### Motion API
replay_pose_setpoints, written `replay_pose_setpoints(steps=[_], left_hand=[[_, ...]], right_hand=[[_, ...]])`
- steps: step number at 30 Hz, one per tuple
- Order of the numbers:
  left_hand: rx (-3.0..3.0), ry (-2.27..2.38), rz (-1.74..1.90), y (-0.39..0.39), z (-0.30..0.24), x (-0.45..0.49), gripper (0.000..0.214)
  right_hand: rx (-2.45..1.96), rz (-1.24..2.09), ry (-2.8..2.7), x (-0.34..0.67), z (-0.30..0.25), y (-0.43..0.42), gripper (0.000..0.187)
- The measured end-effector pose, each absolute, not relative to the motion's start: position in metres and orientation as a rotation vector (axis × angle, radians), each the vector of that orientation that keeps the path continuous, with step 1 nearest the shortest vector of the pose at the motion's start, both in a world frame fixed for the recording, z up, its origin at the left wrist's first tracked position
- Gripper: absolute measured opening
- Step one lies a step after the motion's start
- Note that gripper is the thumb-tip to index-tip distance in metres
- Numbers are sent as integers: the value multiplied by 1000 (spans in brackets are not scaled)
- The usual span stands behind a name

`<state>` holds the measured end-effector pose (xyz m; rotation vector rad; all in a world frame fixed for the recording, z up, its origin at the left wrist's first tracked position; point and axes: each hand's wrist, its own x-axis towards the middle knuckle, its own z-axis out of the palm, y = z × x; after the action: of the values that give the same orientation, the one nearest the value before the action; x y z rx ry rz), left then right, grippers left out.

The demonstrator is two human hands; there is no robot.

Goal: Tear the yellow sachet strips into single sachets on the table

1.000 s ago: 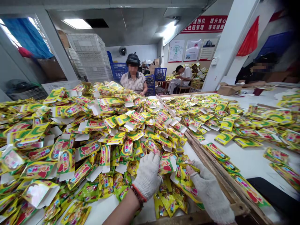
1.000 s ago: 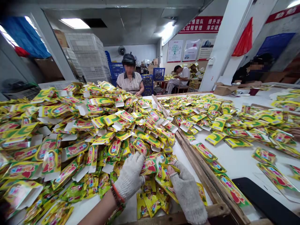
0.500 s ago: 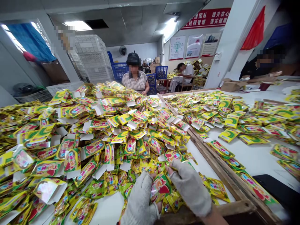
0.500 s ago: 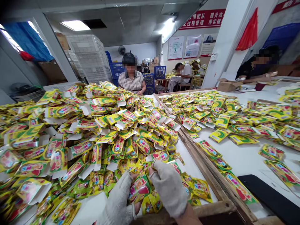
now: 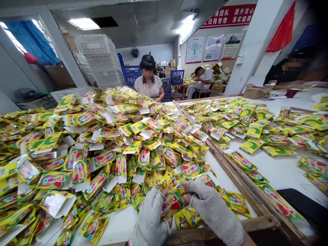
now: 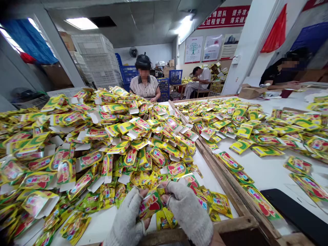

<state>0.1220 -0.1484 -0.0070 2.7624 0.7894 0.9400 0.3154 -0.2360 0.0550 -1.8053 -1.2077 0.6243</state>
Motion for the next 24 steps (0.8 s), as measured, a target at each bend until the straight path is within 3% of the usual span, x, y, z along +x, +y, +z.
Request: replay_pose_setpoints(steps=[6, 10, 14, 18, 21, 24], left_hand=[[2703, 724, 938, -147, -11, 118, 77], [2526, 681, 826, -155, -9, 116, 70], [1942, 863, 685, -148, 33, 117, 67], [1835, 842, 469, -122, 76, 121, 29], [1923, 853, 442, -107, 91, 118, 31], [1896, 806, 431, -101, 91, 109, 40]], right_hand=[[-1608, 1245, -1063, 309, 53, -249, 36], [-1453, 1390, -1137, 299, 50, -249, 40], [-1574, 1250, -1081, 293, 50, -238, 37], [-1650, 960, -1216, 290, 59, -218, 32], [-1667, 573, -1383, 293, 66, -207, 26], [-1612, 625, -1265, 310, 72, -205, 23]])
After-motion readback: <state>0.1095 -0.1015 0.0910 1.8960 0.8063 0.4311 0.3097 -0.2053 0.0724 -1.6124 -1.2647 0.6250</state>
